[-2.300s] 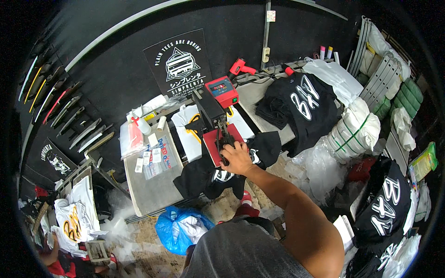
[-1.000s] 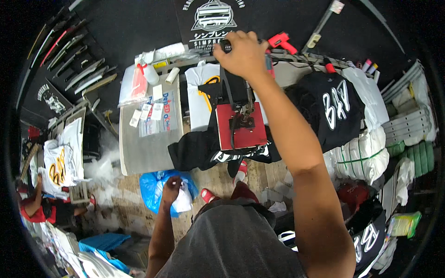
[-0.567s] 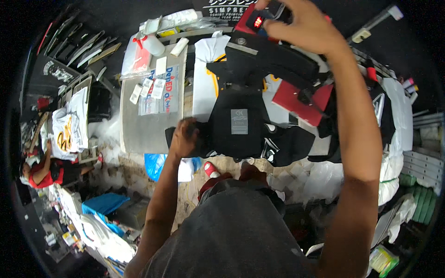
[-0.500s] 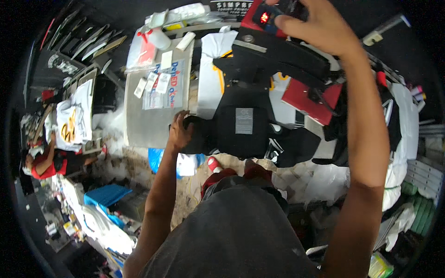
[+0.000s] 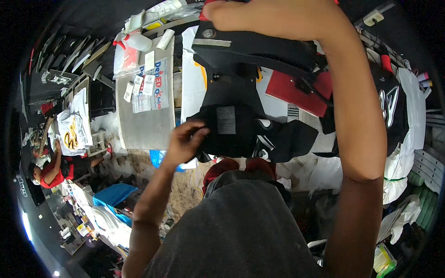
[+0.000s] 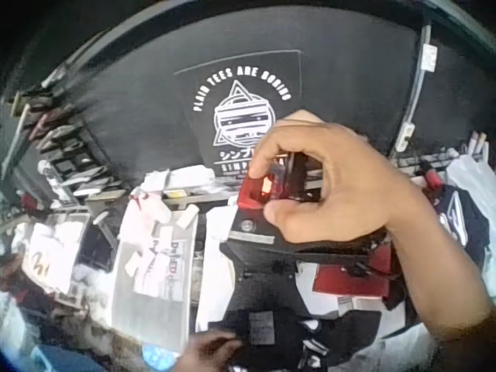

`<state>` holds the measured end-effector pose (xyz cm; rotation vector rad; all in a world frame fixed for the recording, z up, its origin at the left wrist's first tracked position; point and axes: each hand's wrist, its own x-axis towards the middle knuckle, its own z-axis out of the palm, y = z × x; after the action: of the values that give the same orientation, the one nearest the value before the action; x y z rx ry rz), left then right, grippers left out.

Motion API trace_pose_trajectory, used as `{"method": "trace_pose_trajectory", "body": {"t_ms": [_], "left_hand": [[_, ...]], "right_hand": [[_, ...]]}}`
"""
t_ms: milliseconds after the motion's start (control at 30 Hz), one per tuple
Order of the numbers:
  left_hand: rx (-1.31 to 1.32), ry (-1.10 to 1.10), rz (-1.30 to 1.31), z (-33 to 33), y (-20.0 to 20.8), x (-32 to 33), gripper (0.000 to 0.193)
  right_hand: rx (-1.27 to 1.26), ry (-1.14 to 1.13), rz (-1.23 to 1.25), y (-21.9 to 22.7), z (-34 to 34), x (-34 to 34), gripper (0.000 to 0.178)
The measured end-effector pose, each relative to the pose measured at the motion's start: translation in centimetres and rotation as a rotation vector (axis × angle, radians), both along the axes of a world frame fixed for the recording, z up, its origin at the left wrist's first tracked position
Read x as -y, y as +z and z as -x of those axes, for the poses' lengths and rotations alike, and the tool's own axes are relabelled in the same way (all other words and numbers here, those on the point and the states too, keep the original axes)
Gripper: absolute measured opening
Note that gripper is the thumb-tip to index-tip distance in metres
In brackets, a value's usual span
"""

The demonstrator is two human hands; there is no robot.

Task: The person positions shirts onto a heat press, places transfer labels on them, applies heat using the press, peels the backing film, and stacks the completed shirts.

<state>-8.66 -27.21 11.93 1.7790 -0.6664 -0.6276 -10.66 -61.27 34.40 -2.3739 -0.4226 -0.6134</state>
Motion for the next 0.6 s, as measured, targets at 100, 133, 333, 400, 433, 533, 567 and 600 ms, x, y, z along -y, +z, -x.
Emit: {"method": "trace_pose_trajectory", "body": {"t_ms": [100, 133, 333, 400, 433, 533, 567, 600], "left_hand": [[0.490, -0.316, -0.165, 2.4, -1.0, 3.1, 0.030], [0.797, -0.485, -0.237, 2.7, -1.7, 3.8, 0.036], [0.760, -0.400, -0.409, 3.0, -1.8, 3.2, 0.051], [0.789, -0.418, -0.395, 3.3, -1.7, 3.6, 0.052], [0.690, -0.486, -0.423, 3.4, -1.7, 3.7, 0.053], [0.683, -0.570, -0.410, 4.1, -1.9, 4.0, 0.059], [0.743, -0.487, -0.402, 4.3, -2.0, 3.9, 0.061], [0.785, -0.378, -0.468, 4.5, -2.0, 3.7, 0.063]], "right_hand": [[0.023, -0.069, 0.012, -0.1, 0.5, -0.5, 0.032], [0.029, -0.099, 0.034, 0.0, 0.5, -0.7, 0.032], [-0.020, -0.058, -0.173, -0.2, 0.7, -1.0, 0.032], [0.005, -0.002, -0.253, -0.3, 0.8, -0.9, 0.032], [0.052, -0.128, -0.070, -0.4, 1.1, -1.2, 0.032], [0.084, -0.023, -0.130, -0.3, 0.7, -1.4, 0.031], [0.093, -0.080, -0.068, -0.3, 0.9, -1.6, 0.032], [0.096, -0.111, -0.043, -0.2, 1.1, -1.7, 0.032]]}}
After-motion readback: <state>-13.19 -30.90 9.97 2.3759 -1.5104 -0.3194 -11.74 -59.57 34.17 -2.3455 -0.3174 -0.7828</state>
